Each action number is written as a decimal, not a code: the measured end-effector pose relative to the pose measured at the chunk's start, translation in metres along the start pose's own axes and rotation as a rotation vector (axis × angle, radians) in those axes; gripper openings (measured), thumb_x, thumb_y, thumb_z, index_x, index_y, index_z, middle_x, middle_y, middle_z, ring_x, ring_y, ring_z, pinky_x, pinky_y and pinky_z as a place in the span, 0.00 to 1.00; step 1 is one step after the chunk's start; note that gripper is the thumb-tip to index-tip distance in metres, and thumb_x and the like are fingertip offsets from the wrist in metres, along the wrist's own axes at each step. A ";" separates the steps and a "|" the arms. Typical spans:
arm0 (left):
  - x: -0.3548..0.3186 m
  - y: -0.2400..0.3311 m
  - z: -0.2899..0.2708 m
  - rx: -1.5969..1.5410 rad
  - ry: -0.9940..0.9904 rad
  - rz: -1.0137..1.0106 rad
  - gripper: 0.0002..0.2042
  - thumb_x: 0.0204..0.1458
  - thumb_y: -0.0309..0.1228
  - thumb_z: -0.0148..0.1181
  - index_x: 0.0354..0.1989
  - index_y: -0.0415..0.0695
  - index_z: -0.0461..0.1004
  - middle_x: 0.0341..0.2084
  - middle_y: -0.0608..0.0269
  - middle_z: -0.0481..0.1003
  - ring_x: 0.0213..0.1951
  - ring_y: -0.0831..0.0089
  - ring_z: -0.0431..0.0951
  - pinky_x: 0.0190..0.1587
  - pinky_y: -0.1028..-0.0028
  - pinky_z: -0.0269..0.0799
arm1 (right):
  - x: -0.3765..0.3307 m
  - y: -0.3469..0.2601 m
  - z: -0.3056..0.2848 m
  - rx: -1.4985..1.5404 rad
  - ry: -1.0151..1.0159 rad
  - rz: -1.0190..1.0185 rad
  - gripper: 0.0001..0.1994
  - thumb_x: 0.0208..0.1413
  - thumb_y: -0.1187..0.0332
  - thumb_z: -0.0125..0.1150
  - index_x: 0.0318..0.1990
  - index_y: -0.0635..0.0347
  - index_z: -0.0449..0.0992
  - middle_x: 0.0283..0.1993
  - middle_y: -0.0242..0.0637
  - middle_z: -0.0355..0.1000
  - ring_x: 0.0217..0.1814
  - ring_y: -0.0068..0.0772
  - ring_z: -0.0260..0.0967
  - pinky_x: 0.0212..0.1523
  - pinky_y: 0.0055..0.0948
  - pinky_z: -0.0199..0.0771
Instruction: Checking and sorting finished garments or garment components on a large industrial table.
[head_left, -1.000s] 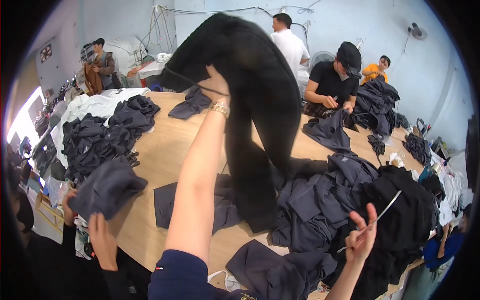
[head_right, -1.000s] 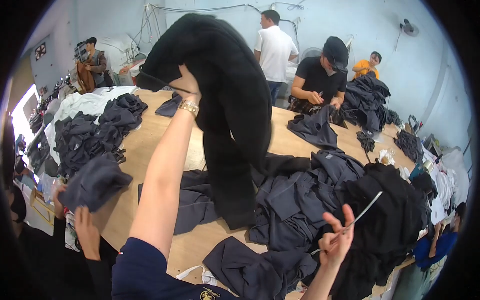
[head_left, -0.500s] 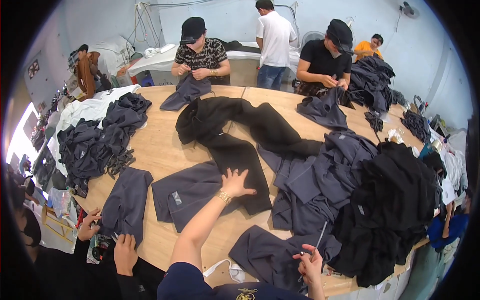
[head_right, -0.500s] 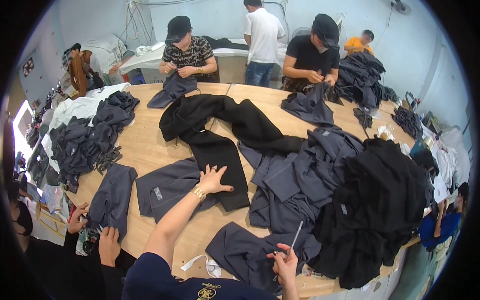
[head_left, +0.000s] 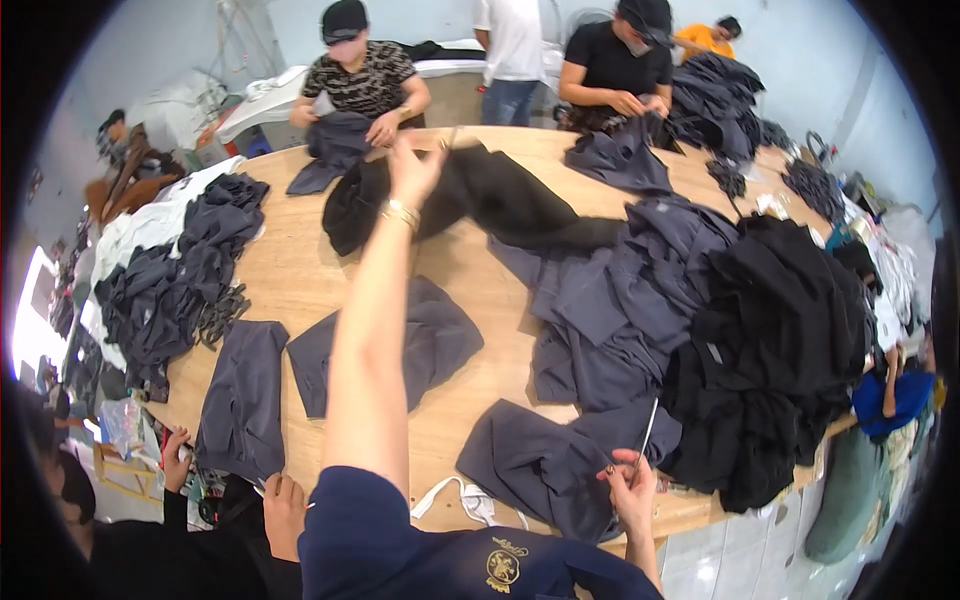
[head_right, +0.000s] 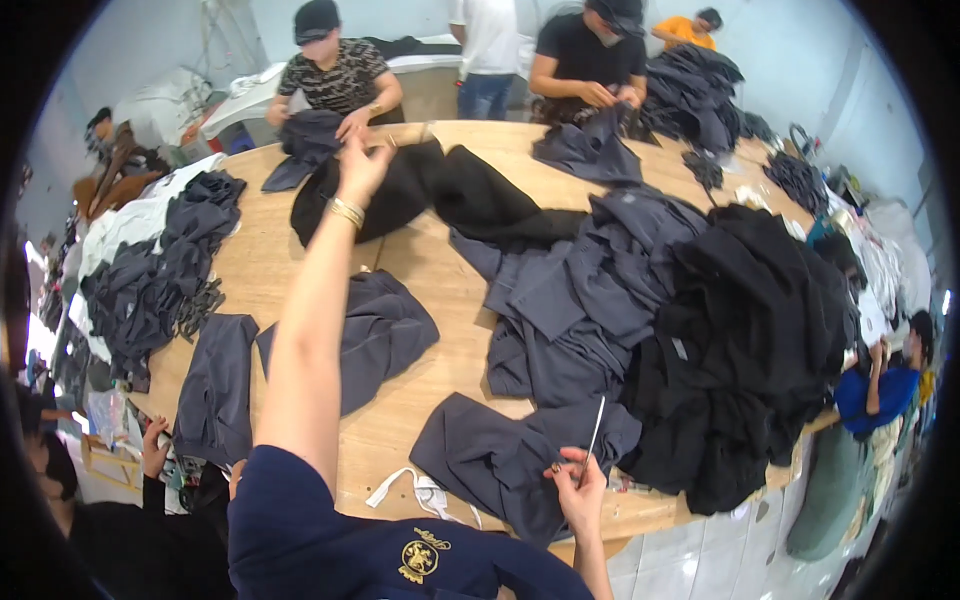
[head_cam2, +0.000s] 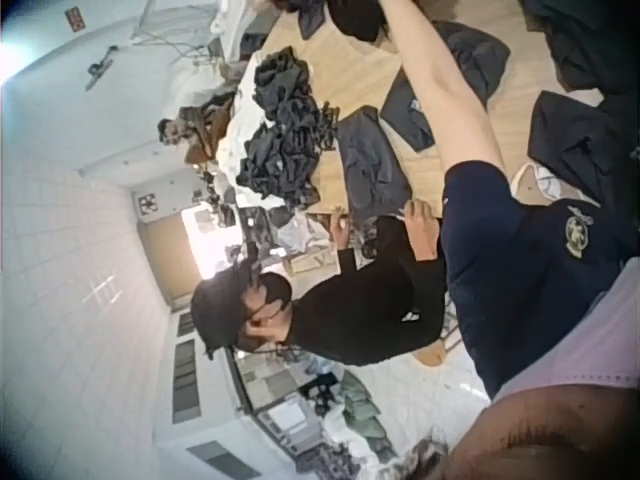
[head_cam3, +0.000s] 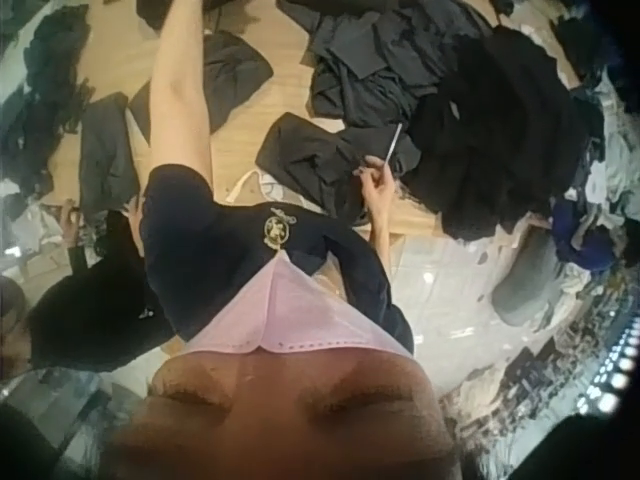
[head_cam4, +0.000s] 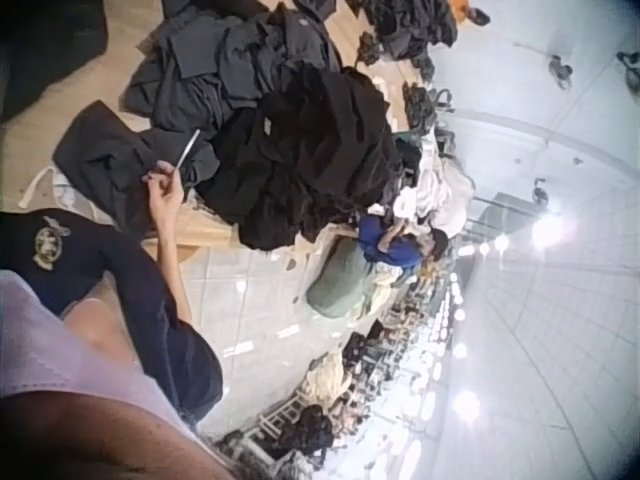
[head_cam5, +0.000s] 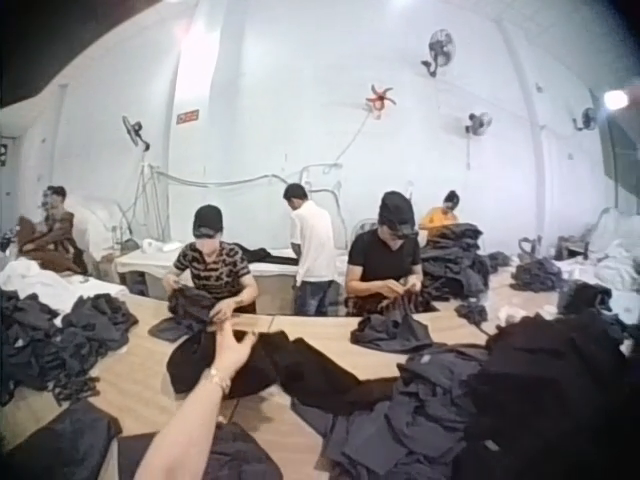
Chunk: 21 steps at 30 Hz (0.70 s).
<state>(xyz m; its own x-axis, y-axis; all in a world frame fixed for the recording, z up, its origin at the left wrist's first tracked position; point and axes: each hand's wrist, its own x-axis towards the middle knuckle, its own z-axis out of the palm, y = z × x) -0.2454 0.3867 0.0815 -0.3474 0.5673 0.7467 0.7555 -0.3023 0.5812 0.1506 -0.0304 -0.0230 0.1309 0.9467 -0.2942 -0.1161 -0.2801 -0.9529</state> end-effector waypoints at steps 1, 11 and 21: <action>0.016 0.004 -0.001 0.032 0.056 0.091 0.29 0.46 0.43 0.66 0.52 0.37 0.67 0.43 0.48 0.75 0.45 0.63 0.76 0.47 0.69 0.70 | 0.001 0.004 -0.001 -0.003 0.002 -0.033 0.13 0.53 0.82 0.54 0.47 0.67 0.68 0.28 0.33 0.73 0.34 0.22 0.73 0.37 0.18 0.70; -0.264 0.158 -0.108 -0.612 -1.178 -0.332 0.19 0.47 0.22 0.59 0.51 0.38 0.70 0.48 0.61 0.71 0.51 0.72 0.69 0.55 0.73 0.62 | -0.004 0.017 0.013 -0.087 0.065 -0.128 0.18 0.54 0.76 0.57 0.53 0.61 0.66 0.32 0.29 0.69 0.26 0.10 0.64 0.27 0.14 0.66; -0.431 0.185 -0.135 0.172 -1.209 0.298 0.40 0.41 0.54 0.63 0.63 0.49 0.59 0.65 0.49 0.51 0.67 0.47 0.46 0.64 0.46 0.39 | -0.060 0.041 -0.009 0.048 0.187 -0.013 0.15 0.62 0.74 0.45 0.54 0.62 0.69 0.32 0.24 0.68 0.27 0.12 0.59 0.26 0.15 0.59</action>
<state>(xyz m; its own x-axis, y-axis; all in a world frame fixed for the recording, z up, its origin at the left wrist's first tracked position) -0.0308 -0.0177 -0.0893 0.5103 0.8599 0.0152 0.8112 -0.4872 0.3234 0.1472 -0.1004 -0.0447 0.3130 0.9028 -0.2948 -0.1593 -0.2561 -0.9534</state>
